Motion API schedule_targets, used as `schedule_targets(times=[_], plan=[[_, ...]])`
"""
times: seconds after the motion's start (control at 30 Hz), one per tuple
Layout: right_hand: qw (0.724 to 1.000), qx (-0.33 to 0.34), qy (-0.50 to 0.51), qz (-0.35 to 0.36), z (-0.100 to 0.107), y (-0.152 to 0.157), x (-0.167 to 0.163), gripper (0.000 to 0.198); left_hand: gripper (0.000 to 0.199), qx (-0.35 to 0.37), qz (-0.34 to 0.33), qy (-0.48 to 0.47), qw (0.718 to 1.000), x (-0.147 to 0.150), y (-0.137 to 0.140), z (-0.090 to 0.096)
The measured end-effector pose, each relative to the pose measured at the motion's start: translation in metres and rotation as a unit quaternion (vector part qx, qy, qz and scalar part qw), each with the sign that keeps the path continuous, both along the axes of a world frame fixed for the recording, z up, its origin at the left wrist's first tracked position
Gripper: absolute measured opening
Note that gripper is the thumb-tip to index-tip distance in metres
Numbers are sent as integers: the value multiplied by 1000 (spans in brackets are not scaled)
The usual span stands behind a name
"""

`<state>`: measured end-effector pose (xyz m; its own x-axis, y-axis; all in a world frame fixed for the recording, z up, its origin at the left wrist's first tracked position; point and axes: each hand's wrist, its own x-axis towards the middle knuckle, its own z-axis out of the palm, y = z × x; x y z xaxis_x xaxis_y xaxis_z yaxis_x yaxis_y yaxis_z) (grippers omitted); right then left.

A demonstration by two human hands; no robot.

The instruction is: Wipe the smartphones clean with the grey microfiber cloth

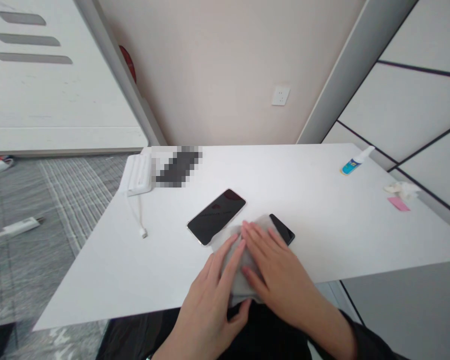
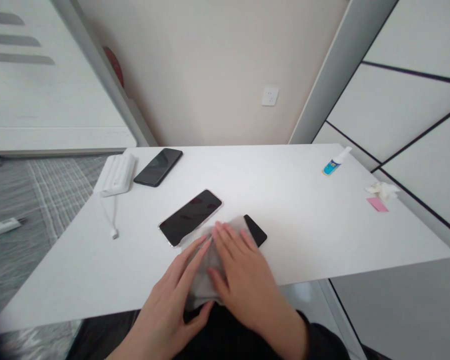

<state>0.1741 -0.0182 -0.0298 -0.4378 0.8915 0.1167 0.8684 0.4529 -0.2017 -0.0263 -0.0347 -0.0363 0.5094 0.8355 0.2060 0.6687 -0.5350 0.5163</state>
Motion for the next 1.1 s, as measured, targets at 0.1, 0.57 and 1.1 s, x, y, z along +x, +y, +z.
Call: schedule_targets(times=[0.1, 0.57, 1.1], plan=[[991, 21, -5, -129, -2, 7, 6, 67, 91, -6, 1, -1, 1000, 0, -1, 0], [997, 0, 4, -83, 2, 2, -1, 63, 88, -8, -4, -4, 1000, 3, 2, 4], [1000, -20, 0, -16, 3, 1, 5, 69, 85, 5, -15, 8, 1000, 3, 3, 4]])
